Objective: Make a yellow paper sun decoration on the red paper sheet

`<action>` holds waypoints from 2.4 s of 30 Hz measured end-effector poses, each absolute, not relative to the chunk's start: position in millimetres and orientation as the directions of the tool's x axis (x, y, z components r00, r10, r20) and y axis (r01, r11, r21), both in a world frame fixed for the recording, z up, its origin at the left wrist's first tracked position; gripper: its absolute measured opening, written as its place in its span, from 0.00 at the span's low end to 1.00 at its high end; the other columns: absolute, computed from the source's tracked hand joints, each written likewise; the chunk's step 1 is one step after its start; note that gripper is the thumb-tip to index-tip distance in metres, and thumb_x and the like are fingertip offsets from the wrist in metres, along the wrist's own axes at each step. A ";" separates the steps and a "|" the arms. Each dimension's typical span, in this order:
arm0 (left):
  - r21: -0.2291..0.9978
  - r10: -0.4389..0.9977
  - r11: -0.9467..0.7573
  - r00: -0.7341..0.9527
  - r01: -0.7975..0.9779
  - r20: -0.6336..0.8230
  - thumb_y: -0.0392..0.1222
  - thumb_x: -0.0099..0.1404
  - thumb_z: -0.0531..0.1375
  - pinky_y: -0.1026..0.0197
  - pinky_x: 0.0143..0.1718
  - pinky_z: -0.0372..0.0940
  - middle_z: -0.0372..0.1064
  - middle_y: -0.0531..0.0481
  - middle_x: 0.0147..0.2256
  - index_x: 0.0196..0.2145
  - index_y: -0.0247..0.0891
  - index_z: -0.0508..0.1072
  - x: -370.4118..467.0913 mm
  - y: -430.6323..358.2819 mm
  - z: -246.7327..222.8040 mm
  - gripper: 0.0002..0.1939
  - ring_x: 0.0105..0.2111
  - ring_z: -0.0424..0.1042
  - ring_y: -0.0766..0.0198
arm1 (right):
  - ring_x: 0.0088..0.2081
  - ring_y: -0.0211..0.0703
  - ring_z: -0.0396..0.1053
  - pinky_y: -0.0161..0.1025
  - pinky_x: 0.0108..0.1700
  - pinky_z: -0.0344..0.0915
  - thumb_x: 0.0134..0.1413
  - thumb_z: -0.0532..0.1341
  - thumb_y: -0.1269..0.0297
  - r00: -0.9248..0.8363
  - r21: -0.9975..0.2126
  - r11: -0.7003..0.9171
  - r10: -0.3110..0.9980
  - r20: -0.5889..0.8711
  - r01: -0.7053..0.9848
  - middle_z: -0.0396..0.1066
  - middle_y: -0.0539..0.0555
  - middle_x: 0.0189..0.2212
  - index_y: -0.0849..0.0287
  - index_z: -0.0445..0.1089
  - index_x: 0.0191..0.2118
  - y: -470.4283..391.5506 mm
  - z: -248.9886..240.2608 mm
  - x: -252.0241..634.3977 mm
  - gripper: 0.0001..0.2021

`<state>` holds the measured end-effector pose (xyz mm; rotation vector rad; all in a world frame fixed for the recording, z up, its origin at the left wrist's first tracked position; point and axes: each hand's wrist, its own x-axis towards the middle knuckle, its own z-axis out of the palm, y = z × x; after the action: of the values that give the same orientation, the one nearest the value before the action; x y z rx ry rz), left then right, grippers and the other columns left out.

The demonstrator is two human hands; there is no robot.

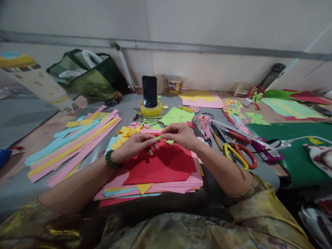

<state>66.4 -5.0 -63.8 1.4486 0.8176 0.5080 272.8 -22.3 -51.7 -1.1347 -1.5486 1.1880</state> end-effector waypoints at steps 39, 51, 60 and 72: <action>0.972 0.743 0.111 0.632 0.204 -0.218 0.53 0.55 0.69 0.65 0.27 0.69 0.76 0.48 0.26 0.33 0.33 0.79 59.9 -2.4 -62.1 0.18 0.25 0.74 0.65 | 0.22 0.37 0.68 0.34 0.23 0.63 0.37 0.73 0.54 -0.260 -0.974 0.083 0.965 0.027 0.209 0.73 0.51 0.19 0.60 0.77 0.27 -21.4 -50.7 279.3 0.15; 0.860 0.716 -0.411 0.691 0.302 0.099 0.47 0.68 0.54 0.66 0.27 0.62 0.69 0.53 0.24 0.30 0.37 0.70 60.9 -7.5 -64.0 0.13 0.23 0.67 0.68 | 0.23 0.36 0.68 0.34 0.27 0.64 0.43 0.70 0.53 -0.284 -0.967 0.177 0.951 0.120 0.184 0.73 0.50 0.21 0.61 0.76 0.28 -27.5 -59.1 265.0 0.14; 0.887 0.813 -0.390 0.545 0.245 0.207 0.53 0.63 0.58 0.65 0.28 0.65 0.71 0.51 0.25 0.28 0.38 0.69 45.4 9.0 -56.6 0.15 0.24 0.70 0.66 | 0.23 0.36 0.72 0.35 0.27 0.70 0.46 0.68 0.45 -0.106 -0.958 0.248 0.966 0.234 0.142 0.74 0.49 0.23 0.59 0.73 0.36 -22.2 -53.7 274.5 0.21; 0.381 0.979 -0.037 -0.043 0.924 0.199 0.40 0.58 0.51 0.60 0.30 0.64 0.69 0.49 0.20 0.22 0.40 0.73 -38.1 85.0 -53.2 0.13 0.30 0.73 0.55 | 0.16 0.31 0.63 0.29 0.18 0.60 0.49 0.67 0.50 0.379 -0.838 0.545 0.768 0.517 0.038 0.68 0.43 0.16 0.56 0.71 0.34 -6.5 -39.5 297.1 0.14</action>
<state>-38.1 85.0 -53.2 2.0768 2.0840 0.6344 297.1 -6.5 -39.5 -0.8942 -1.0971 0.5553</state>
